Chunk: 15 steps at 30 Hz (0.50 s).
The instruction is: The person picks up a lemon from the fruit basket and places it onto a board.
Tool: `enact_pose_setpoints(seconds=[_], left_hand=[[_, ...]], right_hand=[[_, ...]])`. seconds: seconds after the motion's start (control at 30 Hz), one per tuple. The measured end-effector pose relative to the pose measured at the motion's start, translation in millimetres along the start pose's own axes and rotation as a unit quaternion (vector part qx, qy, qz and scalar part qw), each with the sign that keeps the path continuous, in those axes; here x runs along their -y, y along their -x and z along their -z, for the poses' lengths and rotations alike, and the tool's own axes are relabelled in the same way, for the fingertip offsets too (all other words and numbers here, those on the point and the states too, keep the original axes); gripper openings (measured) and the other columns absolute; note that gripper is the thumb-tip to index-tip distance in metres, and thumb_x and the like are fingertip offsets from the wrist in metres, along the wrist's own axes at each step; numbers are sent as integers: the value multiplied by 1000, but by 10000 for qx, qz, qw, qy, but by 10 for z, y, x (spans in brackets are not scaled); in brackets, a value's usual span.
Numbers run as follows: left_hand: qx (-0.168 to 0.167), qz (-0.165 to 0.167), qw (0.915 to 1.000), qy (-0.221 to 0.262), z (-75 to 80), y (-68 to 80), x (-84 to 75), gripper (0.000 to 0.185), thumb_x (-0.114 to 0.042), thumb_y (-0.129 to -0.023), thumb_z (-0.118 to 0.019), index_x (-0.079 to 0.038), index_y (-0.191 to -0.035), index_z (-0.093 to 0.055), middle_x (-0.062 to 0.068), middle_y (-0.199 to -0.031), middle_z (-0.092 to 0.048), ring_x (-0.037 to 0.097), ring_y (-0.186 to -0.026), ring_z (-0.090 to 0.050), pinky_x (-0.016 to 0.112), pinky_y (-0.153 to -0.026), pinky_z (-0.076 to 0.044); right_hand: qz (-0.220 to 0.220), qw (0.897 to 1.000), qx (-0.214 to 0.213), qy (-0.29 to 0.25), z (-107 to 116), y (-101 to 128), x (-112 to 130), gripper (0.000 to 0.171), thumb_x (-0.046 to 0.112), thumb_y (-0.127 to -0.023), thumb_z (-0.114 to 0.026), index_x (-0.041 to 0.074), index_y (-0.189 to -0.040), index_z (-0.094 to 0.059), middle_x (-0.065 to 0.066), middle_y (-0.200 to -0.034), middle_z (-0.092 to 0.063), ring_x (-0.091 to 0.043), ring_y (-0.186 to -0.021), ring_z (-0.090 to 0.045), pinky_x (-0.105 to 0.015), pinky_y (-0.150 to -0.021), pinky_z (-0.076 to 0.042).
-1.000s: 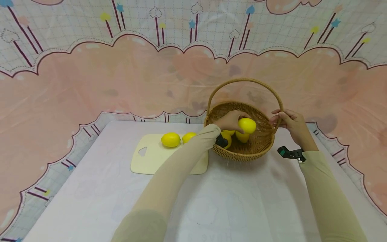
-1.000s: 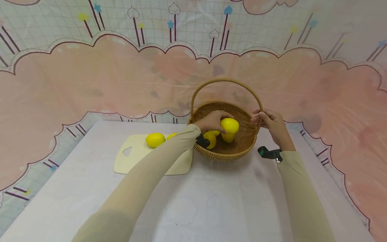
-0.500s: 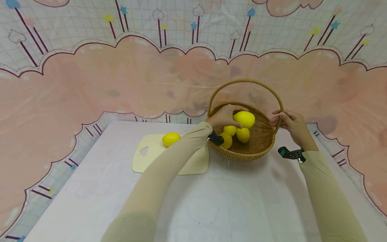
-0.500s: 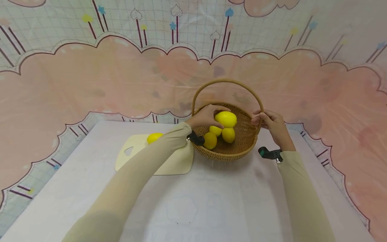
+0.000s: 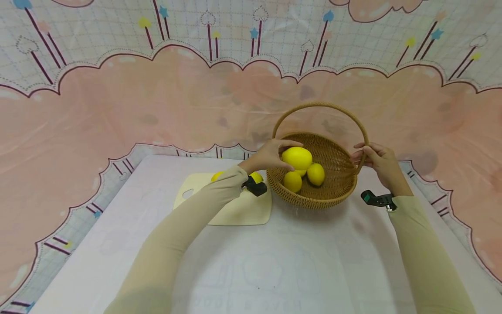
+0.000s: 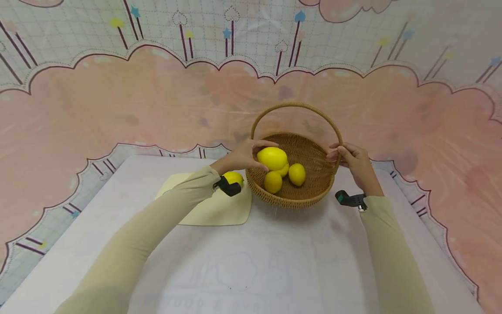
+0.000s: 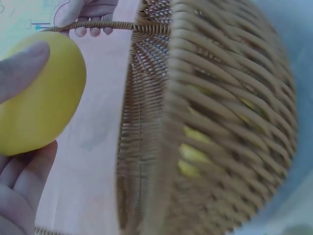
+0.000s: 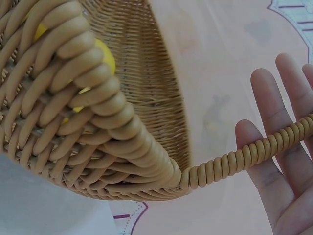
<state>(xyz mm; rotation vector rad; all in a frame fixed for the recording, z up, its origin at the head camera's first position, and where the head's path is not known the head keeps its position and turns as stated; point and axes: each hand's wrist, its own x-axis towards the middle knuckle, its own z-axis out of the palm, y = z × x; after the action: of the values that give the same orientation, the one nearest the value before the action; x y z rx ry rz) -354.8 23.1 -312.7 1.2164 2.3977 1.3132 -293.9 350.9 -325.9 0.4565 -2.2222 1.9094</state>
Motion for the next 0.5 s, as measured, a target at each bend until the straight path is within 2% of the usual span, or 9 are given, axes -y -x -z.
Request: enact_pose_setpoints(seconds=[0.17, 0.27, 0.4, 0.5], left_hand=[[-77, 59, 9994, 317, 160, 283, 48, 66, -7, -74, -78, -12, -135, -52, 8, -138, -52, 24, -114, -59, 29, -94, -51], [-177, 34, 9985, 508, 265, 434, 84, 66, -5, -74, -78, -8, -135, -51, 10, -139, -50, 26, -117, -57, 30, -97, -50], [-334, -44, 9988, 358, 404, 613, 134, 68, -5, -73, -79, -4, -135, -50, 13, -137, -52, 27, -119, -56, 31, -98, -49], [-473, 36, 9987, 206, 502, 743, 176, 68, -7, -74, -79, -4, -135, -50, 13, -135, -53, 26, -118, -56, 31, -98, -49]], right_hand=[[17, 10000, 15, 47, -3, 0, -2, 24, 24, -97, -48, 10, -106, -65, 4, -82, -72, -11, -74, -69, -20, -69, -57], [34, 10000, 23, -29, -6, 0, 2, 23, 23, -97, -48, 10, -106, -65, 3, -82, -73, -11, -74, -69, -20, -69, -57], [56, 9999, 38, -94, -17, 4, 10, 23, 21, -98, -47, 10, -105, -65, 3, -82, -73, -10, -74, -69, -20, -69, -57], [71, 9999, 44, -104, -30, 3, 18, 22, 21, -98, -47, 9, -105, -65, 3, -82, -73, -11, -74, -69, -21, -69, -57]])
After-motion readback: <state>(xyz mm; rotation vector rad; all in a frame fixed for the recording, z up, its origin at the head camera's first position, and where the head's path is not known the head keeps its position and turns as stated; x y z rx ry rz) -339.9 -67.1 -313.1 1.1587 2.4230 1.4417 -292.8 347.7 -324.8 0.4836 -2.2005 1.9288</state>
